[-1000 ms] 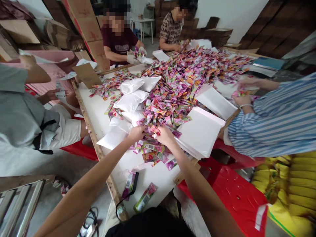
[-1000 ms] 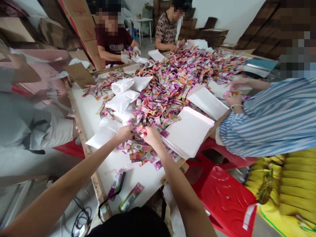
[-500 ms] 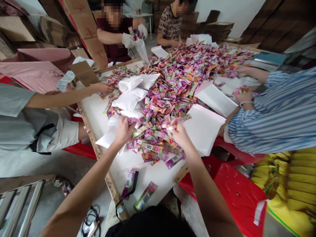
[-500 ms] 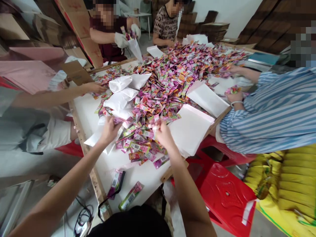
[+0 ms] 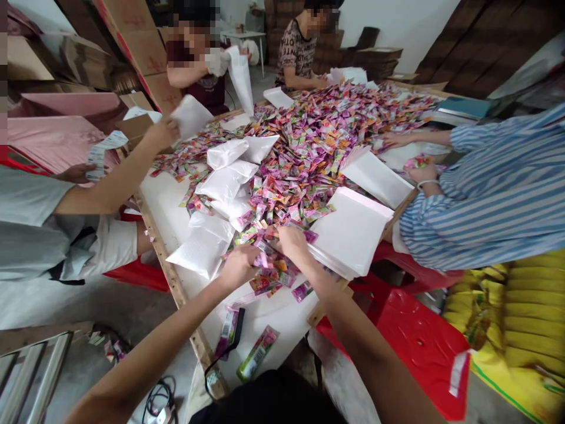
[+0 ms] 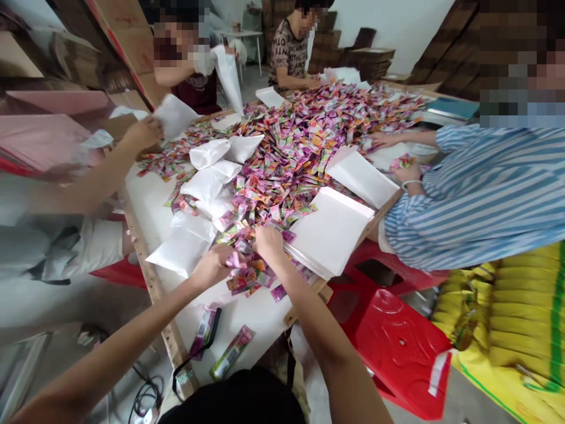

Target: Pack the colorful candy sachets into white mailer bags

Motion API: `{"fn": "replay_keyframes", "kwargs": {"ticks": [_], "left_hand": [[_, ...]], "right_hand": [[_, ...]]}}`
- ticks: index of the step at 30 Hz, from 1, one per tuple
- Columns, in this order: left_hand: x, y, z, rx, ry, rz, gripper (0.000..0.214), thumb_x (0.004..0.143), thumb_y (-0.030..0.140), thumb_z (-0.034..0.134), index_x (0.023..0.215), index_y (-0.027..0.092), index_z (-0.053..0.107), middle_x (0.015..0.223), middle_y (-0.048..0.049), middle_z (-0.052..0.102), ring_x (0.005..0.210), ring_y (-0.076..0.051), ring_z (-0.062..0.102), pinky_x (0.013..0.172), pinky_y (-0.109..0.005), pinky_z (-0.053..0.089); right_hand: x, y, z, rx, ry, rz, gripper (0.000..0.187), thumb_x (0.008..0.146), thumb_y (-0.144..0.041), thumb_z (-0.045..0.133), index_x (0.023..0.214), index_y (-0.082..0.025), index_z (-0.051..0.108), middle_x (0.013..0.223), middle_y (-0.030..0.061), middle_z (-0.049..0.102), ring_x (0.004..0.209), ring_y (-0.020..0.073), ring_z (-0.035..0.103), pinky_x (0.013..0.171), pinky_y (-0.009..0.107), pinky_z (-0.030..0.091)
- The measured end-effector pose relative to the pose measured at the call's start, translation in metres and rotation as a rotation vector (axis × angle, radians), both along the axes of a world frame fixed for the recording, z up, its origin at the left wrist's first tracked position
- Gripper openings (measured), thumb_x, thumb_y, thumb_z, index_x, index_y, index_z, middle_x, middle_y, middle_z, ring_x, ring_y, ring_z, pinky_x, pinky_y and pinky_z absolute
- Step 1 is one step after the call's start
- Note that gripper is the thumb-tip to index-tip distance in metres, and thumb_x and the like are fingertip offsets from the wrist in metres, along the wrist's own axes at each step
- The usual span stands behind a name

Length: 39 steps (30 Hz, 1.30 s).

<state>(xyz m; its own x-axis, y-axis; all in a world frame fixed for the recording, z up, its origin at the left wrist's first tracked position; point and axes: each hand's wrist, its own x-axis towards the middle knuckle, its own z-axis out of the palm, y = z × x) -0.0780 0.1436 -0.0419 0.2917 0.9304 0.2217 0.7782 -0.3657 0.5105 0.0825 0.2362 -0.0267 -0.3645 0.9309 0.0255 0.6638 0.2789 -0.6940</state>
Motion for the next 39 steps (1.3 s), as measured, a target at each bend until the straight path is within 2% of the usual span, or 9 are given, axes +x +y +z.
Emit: {"fn": "replay_keyframes", "kwargs": {"ticks": [4, 8, 11, 16, 19, 25, 29, 34, 39], "left_hand": [[-0.044, -0.012, 0.047, 0.081, -0.47, 0.357, 0.015, 0.078, 0.031, 0.056, 0.082, 0.017, 0.058, 0.094, -0.0085, 0.062, 0.084, -0.019, 0.059, 0.074, -0.031, 0.047], [-0.055, -0.032, 0.065, -0.228, -0.544, 0.486, 0.027, 0.08, 0.042, 0.053, 0.088, 0.016, 0.056, 0.077, -0.0041, 0.064, 0.066, -0.016, 0.059, 0.061, -0.028, 0.047], [-0.036, -0.038, 0.041, -0.291, -0.379, 0.417, 0.031, 0.071, 0.043, 0.063, 0.088, 0.018, 0.057, 0.084, -0.0048, 0.066, 0.074, -0.018, 0.061, 0.067, -0.028, 0.047], [0.014, -0.02, -0.014, -0.361, 0.044, 0.374, 0.021, 0.071, 0.028, 0.062, 0.089, 0.016, 0.063, 0.084, -0.0115, 0.068, 0.081, -0.027, 0.063, 0.071, -0.034, 0.045], [0.029, -0.008, -0.019, -0.372, 0.064, 0.336, 0.009, 0.071, 0.019, 0.058, 0.078, 0.016, 0.062, 0.076, -0.0104, 0.067, 0.075, -0.025, 0.063, 0.067, -0.032, 0.045], [-0.023, -0.005, 0.044, 0.002, -0.38, 0.36, 0.016, 0.075, 0.031, 0.06, 0.08, 0.018, 0.053, 0.086, -0.0039, 0.06, 0.079, -0.016, 0.058, 0.07, -0.026, 0.045], [-0.036, -0.018, 0.073, -0.05, -0.491, 0.364, 0.016, 0.081, 0.032, 0.052, 0.077, 0.02, 0.042, 0.071, 0.002, 0.051, 0.067, -0.013, 0.053, 0.062, -0.025, 0.043], [0.028, -0.041, 0.023, -0.302, -0.062, 0.163, 0.043, 0.07, 0.03, 0.063, 0.107, 0.017, 0.045, 0.079, -0.0039, 0.062, 0.071, -0.02, 0.058, 0.063, -0.031, 0.044], [0.063, -0.045, -0.026, -0.256, 0.425, 0.035, 0.015, 0.076, 0.011, 0.046, 0.081, 0.015, 0.059, 0.079, -0.01, 0.064, 0.082, -0.025, 0.06, 0.076, -0.039, 0.041]], "right_hand": [[0.045, 0.005, 0.043, 0.048, 0.091, 0.011, 0.012, 0.079, -0.029, 0.053, 0.076, -0.018, 0.051, 0.074, 0.0017, 0.054, 0.07, 0.0148, 0.051, 0.072, 0.032, 0.042], [0.082, -0.015, 0.057, -0.131, 0.522, 0.038, 0.023, 0.082, -0.036, 0.05, 0.099, -0.021, 0.047, 0.081, -0.0004, 0.053, 0.073, 0.0141, 0.052, 0.068, 0.028, 0.043], [0.082, -0.048, 0.03, -0.258, 0.382, 0.089, 0.035, 0.073, -0.032, 0.06, 0.104, -0.022, 0.048, 0.075, -0.003, 0.052, 0.065, 0.0126, 0.049, 0.062, 0.024, 0.039], [0.058, -0.092, -0.038, -0.16, -0.182, 0.089, 0.012, 0.065, -0.021, 0.062, 0.071, -0.018, 0.052, 0.065, -0.0019, 0.052, 0.062, 0.0128, 0.045, 0.059, 0.024, 0.031], [0.059, -0.098, -0.043, -0.088, -0.197, 0.073, 0.006, 0.067, -0.013, 0.054, 0.067, -0.018, 0.049, 0.066, -0.0011, 0.051, 0.065, 0.0128, 0.046, 0.061, 0.024, 0.031], [0.127, -0.085, 0.023, -0.017, 0.307, 0.025, 0.01, 0.075, -0.026, 0.055, 0.083, -0.02, 0.052, 0.077, -0.0004, 0.051, 0.069, 0.0132, 0.048, 0.064, 0.023, 0.04], [0.136, -0.076, 0.032, -0.075, 0.366, -0.026, 0.029, 0.079, -0.034, 0.053, 0.105, -0.021, 0.051, 0.083, 0.0013, 0.058, 0.071, 0.0145, 0.055, 0.065, 0.024, 0.045], [0.072, -0.061, -0.002, 0.08, -0.274, -0.148, 0.025, 0.082, -0.027, 0.049, 0.105, -0.017, 0.054, 0.084, 0.0077, 0.064, 0.077, 0.021, 0.06, 0.068, 0.028, 0.043], [0.032, -0.041, -0.023, 0.096, -0.629, -0.194, 0.022, 0.087, -0.028, 0.042, 0.098, -0.015, 0.056, 0.084, 0.0118, 0.066, 0.075, 0.023, 0.064, 0.064, 0.029, 0.042]]}}
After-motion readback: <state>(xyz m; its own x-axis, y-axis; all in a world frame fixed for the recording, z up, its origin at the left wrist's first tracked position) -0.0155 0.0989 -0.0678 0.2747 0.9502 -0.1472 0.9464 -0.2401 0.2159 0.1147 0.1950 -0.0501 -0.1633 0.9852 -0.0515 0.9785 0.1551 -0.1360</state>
